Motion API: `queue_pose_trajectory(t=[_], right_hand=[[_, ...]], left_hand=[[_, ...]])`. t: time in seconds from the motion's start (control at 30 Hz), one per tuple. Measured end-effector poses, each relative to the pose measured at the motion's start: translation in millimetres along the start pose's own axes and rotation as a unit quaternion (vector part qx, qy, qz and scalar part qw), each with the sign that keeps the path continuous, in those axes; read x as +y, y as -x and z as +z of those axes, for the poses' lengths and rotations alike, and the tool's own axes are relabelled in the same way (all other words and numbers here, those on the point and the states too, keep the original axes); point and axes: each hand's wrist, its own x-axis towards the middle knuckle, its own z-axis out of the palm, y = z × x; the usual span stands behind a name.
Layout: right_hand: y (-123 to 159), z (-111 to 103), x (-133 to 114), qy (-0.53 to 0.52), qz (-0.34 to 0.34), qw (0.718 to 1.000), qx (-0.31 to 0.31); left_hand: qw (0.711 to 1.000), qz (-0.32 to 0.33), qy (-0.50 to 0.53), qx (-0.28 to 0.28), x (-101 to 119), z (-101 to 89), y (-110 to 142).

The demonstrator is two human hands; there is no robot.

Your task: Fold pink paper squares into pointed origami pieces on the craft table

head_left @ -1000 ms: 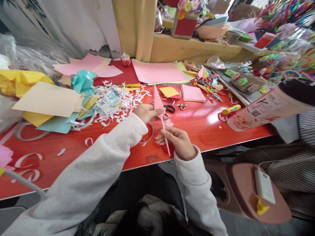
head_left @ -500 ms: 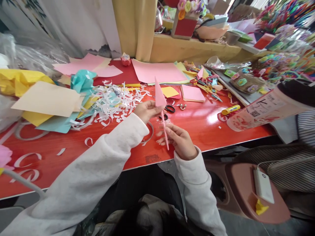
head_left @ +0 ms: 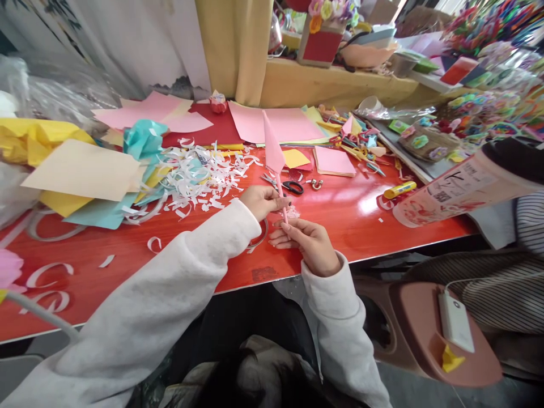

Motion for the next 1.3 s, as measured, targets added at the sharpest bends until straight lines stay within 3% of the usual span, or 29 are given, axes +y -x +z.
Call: queue_pose_trajectory(t=[0.13,0.37,0.57,0.63,0.83,0.93,1.3], right_hand=[[0,-2,2,-0.004,-0.012,1.0,0.002],[-2,-1,6,-0.005,-0.042,0.999,0.026],[-9,0,9,-0.025,-0.182,0.97,0.161],[-10,-1,10,-0.017,-0.184,0.97,0.159],[-10,-7,14,0.035,-0.175,0.975,0.132],[-10,-9,16,0.023,-0.175,0.975,0.138],[-6,-5,13,-0.018,-0.188,0.967,0.174]], left_hand=[[1.0,-0.01,-0.01,-0.018,-1,3.3,0],[0.989,0.038,-0.137,-0.029,-12,6.7,0],[0.998,0.05,-0.048,0.006,-1,-6.5,-2],[0.999,0.02,-0.022,-0.02,1,-6.4,-1],[0.984,-0.076,-0.002,-0.164,-6,10.8,7],[0.98,-0.115,0.008,-0.165,-8,15.5,8],[0.97,-0.147,-0.014,-0.191,-8,15.8,8]])
